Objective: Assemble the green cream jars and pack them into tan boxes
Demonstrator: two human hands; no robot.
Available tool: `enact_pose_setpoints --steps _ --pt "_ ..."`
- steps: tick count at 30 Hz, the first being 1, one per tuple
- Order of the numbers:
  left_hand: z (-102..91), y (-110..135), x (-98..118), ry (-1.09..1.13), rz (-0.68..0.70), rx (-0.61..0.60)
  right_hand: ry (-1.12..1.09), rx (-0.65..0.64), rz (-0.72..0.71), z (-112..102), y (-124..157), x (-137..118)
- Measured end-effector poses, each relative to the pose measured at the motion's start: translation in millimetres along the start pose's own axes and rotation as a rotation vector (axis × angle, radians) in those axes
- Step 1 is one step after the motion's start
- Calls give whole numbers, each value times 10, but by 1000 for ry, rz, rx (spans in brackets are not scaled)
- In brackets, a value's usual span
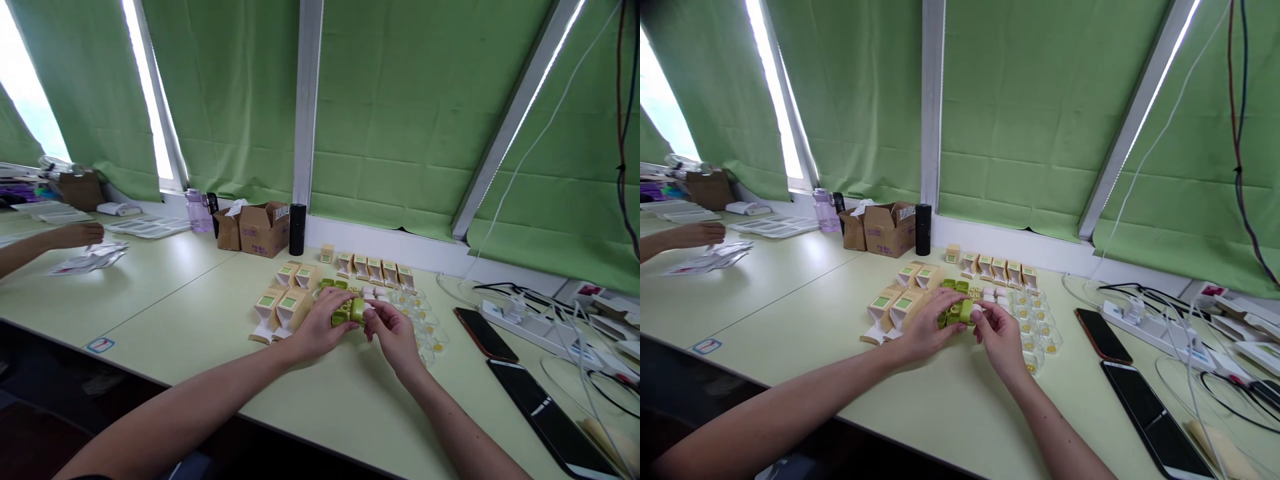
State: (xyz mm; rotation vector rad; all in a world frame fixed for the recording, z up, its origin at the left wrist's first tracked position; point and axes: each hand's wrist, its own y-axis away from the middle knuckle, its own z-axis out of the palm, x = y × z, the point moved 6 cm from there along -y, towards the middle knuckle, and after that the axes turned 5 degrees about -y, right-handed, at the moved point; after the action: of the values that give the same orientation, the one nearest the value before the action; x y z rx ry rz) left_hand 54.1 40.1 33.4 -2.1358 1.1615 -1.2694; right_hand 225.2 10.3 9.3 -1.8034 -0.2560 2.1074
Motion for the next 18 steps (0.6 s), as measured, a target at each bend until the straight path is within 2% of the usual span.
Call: enact_pose_setpoints --steps 7,13,18 --pt "107 91 111 -62 73 -24 -52 26 -10 28 27 25" --pt "131 110 129 -62 72 -47 -70 24 -8 86 41 34" --pt "114 104 21 28 -15 -28 26 -28 -78 93 58 -11"
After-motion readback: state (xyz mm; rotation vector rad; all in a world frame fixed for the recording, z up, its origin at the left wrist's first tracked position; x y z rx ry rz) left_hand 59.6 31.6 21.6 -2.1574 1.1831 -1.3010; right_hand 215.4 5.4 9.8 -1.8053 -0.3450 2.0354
